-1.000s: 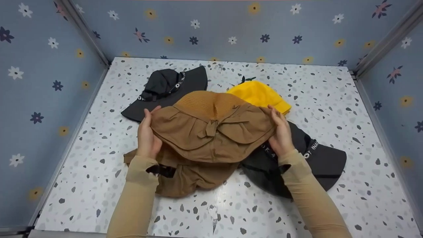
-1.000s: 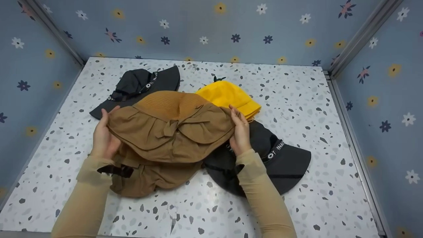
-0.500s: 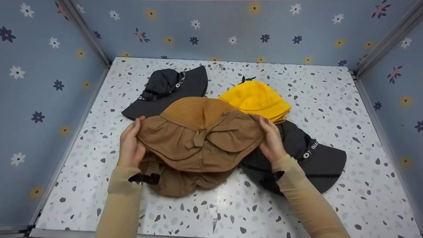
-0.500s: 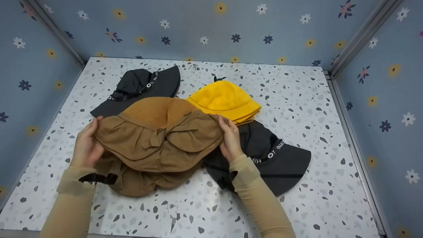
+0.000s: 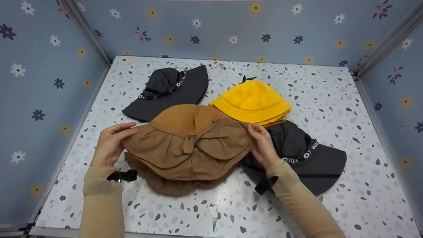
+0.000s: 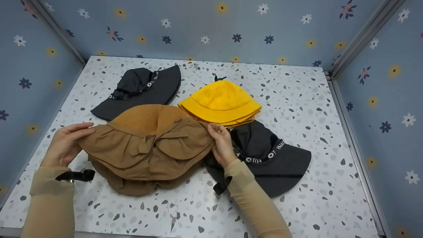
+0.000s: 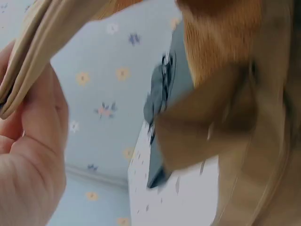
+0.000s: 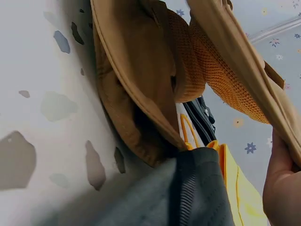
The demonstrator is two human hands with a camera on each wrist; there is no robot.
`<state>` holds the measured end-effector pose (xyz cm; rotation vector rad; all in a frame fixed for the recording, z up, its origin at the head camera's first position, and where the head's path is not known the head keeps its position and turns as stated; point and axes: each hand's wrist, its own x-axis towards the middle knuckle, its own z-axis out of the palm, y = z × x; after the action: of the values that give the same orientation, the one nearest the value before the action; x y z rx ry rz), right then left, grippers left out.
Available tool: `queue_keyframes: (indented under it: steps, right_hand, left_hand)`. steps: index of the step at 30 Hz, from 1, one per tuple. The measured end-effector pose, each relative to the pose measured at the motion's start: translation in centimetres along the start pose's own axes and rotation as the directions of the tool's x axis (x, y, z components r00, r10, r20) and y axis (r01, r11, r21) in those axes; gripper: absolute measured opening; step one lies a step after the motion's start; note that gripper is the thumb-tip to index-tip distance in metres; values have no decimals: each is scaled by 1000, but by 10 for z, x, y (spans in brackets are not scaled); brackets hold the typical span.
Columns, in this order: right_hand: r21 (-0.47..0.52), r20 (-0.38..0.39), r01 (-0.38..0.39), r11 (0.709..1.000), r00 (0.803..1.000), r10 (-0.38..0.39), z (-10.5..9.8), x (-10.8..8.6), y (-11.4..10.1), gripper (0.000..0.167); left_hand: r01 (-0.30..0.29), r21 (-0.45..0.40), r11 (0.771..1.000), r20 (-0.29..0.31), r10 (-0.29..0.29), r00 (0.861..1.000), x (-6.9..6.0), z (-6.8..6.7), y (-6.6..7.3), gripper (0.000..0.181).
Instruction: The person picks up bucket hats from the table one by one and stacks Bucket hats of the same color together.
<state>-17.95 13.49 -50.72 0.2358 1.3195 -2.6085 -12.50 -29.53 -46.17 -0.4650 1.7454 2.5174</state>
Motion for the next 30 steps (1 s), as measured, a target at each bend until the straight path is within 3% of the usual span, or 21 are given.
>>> queue_keyframes:
  steps: [3,5,7,9,12,15,18,23,27,30]
  right_hand:
    - [-65,-21,-4,998,1000,3,1,1,3,10]
    - [-114,-33,-8,994,999,4,0,2,5,16]
    - [-165,-43,-8,986,999,0,-1,2,5,19]
    - [-218,-39,-8,976,999,0,-2,3,5,21]
    - [-311,-27,-11,950,1000,3,-2,4,4,25]
    - [-410,2,-10,912,1000,12,-3,4,2,32]
    - [-510,24,7,860,1000,6,-2,5,0,33]
    - [-625,43,59,779,998,-41,-1,6,-2,30]
    - [-682,94,134,719,991,-95,0,4,0,27]
    - [-742,157,217,634,976,-150,1,2,3,26]
  left_hand:
    - [34,196,980,-24,-30,999,2,-5,0,14]
    - [42,385,922,-40,-29,999,3,-5,-2,18]
    - [34,567,823,-50,-6,999,4,-3,-4,26]
    - [16,714,700,-50,28,998,4,1,-5,33]
    - [-7,840,543,-39,73,997,4,12,-5,37]
    - [-41,912,408,-6,114,993,5,24,-6,41]
    - [-119,944,309,68,172,983,8,38,-10,43]
    - [-232,953,196,182,245,952,10,61,-21,47]
    - [-241,965,105,198,315,928,7,68,-27,43]
    - [-225,973,43,197,343,918,4,68,-32,39]
